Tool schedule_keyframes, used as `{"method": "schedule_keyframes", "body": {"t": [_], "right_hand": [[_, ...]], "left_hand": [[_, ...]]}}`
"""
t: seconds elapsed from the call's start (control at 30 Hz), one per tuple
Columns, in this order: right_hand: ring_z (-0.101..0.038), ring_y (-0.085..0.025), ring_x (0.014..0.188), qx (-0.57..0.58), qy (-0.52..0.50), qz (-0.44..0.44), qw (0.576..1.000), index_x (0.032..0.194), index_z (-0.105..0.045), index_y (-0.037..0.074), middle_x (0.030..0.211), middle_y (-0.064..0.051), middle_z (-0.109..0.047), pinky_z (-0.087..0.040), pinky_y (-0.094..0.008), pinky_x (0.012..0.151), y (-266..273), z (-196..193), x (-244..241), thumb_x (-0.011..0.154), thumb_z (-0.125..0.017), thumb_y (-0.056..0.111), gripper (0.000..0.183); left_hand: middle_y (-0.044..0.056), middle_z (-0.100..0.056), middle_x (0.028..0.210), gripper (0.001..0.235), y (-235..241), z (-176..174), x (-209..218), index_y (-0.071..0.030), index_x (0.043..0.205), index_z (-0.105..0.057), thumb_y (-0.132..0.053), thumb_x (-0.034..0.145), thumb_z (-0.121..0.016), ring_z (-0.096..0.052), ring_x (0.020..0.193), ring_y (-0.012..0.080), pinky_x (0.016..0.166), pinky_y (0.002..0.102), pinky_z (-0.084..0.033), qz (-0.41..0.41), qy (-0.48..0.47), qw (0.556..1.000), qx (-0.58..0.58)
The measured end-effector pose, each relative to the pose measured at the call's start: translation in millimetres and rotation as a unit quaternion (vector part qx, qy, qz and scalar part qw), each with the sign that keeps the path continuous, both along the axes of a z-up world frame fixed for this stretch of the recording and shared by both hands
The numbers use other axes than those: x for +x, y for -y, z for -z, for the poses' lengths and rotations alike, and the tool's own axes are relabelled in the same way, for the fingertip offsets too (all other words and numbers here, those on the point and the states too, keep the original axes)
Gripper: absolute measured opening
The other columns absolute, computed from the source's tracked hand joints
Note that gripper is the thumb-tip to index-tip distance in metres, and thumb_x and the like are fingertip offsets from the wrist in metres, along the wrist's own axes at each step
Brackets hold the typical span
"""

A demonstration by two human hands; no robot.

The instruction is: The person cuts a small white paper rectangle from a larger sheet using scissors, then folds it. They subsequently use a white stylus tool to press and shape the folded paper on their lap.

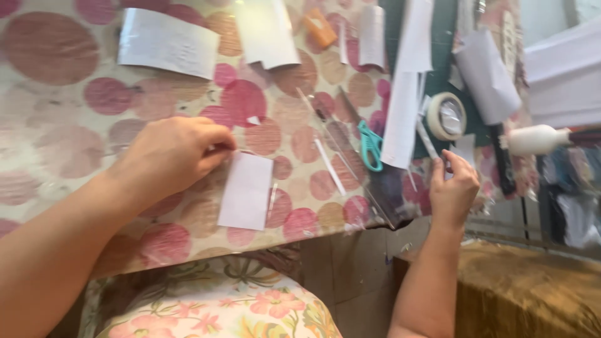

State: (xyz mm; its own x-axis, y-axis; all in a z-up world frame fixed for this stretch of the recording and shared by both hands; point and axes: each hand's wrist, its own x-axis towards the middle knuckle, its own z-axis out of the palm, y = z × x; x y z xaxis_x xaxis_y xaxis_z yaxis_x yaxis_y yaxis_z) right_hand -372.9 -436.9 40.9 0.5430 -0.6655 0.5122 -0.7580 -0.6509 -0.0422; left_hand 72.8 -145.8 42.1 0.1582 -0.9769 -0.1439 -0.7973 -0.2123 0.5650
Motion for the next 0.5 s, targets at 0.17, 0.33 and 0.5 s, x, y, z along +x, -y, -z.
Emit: {"method": "schedule_keyframes", "body": {"t": [0.17,0.33,0.5], "right_hand": [[-0.070,-0.045,0.099,0.020,-0.101,0.036,0.994,0.124,-0.077,0.004,0.104,-0.024,-0.072,-0.054,-0.049,0.091,31,17,1,0.095,-0.077,0.012,0.029],[-0.064,-0.040,0.097,0.052,-0.116,0.123,0.984,0.128,-0.072,-0.001,0.112,-0.023,-0.062,-0.057,-0.046,0.083,7,-2,19,0.100,-0.072,0.009,0.030],[-0.064,-0.040,0.095,0.080,0.038,0.140,0.986,0.118,-0.051,-0.003,0.118,-0.029,-0.058,-0.055,-0.047,0.072,-37,-30,35,0.108,-0.066,0.000,0.018]], "left_hand": [[-0.001,-0.075,0.097,0.017,0,10,1,-0.028,0.102,-0.069,-0.037,0.088,-0.068,-0.074,0.096,0.0286,0.077,0.046,-0.059,-0.029,0.006,0.999,-0.043],[-0.002,-0.074,0.093,0.015,-4,-2,5,-0.023,0.099,-0.070,-0.036,0.097,-0.064,-0.072,0.083,0.0273,0.063,0.045,-0.057,-0.036,0.012,0.998,-0.046],[-0.004,-0.069,0.081,0.034,-6,-8,0,-0.018,0.090,-0.068,-0.048,0.105,-0.060,-0.070,0.066,0.0207,0.046,0.039,-0.054,-0.013,0.043,0.999,-0.029]]}}
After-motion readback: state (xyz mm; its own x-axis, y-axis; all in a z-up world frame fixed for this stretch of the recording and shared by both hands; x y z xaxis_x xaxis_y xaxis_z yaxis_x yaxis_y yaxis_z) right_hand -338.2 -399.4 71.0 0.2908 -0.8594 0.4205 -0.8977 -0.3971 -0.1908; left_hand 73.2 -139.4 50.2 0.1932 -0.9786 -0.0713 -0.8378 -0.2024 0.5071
